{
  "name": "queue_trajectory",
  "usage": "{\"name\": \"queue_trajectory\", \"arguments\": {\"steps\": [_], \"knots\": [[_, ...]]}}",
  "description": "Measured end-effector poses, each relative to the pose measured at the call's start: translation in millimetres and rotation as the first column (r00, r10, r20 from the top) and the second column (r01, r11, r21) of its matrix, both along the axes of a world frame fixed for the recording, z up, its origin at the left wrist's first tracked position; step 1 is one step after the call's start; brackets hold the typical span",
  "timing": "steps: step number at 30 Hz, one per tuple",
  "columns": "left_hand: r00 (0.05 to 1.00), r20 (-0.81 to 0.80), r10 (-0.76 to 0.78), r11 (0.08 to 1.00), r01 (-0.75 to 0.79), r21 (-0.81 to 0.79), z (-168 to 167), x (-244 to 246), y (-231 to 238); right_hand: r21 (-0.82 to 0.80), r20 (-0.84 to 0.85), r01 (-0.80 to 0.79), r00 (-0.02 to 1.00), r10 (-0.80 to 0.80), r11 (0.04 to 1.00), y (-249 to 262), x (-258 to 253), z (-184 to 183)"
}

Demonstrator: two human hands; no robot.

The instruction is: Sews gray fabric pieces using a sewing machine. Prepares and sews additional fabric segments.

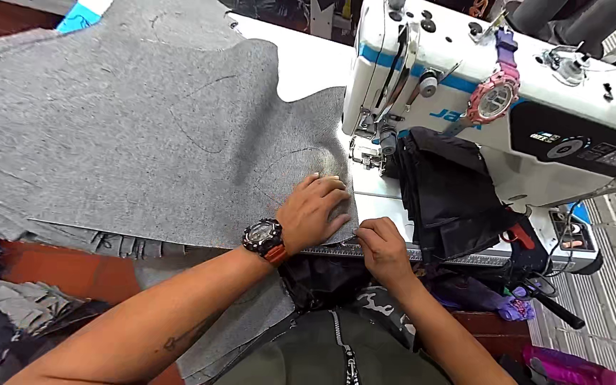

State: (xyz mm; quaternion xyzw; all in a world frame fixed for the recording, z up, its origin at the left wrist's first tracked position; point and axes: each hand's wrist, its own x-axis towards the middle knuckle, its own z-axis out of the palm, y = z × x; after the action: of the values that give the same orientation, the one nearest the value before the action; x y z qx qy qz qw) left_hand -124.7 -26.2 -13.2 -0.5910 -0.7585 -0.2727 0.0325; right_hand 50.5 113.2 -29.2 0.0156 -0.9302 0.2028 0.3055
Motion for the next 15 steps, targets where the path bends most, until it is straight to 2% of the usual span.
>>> {"name": "queue_trajectory", "arguments": {"steps": [4,7,10,15], "knots": [[0.997,0.074,-0.011,1.0,0.01,0.008,3.8,-2.9,3.9,-0.093,0.024,0.037,0.999,-0.035,0.995,-5.6,0.4,0.2],[0.999,0.004,-0.039,0.999,0.039,0.007,0.0,-5.8,1.1,-0.081,0.009,0.022,1.0,-0.021,0.997,-6.4,-1.0,-1.4],[0.997,-0.08,0.005,1.0,-0.007,-0.022,1.4,-3.9,-1.0,-0.076,0.019,-0.038,0.999,0.039,0.996,0.1,-4.4,1.7],[0.999,-0.054,0.004,0.998,-0.007,-0.057,3.9,-18.4,11.2,-0.082,0.019,-0.059,0.998,0.06,0.995,12.2,-18.5,3.7]]}}
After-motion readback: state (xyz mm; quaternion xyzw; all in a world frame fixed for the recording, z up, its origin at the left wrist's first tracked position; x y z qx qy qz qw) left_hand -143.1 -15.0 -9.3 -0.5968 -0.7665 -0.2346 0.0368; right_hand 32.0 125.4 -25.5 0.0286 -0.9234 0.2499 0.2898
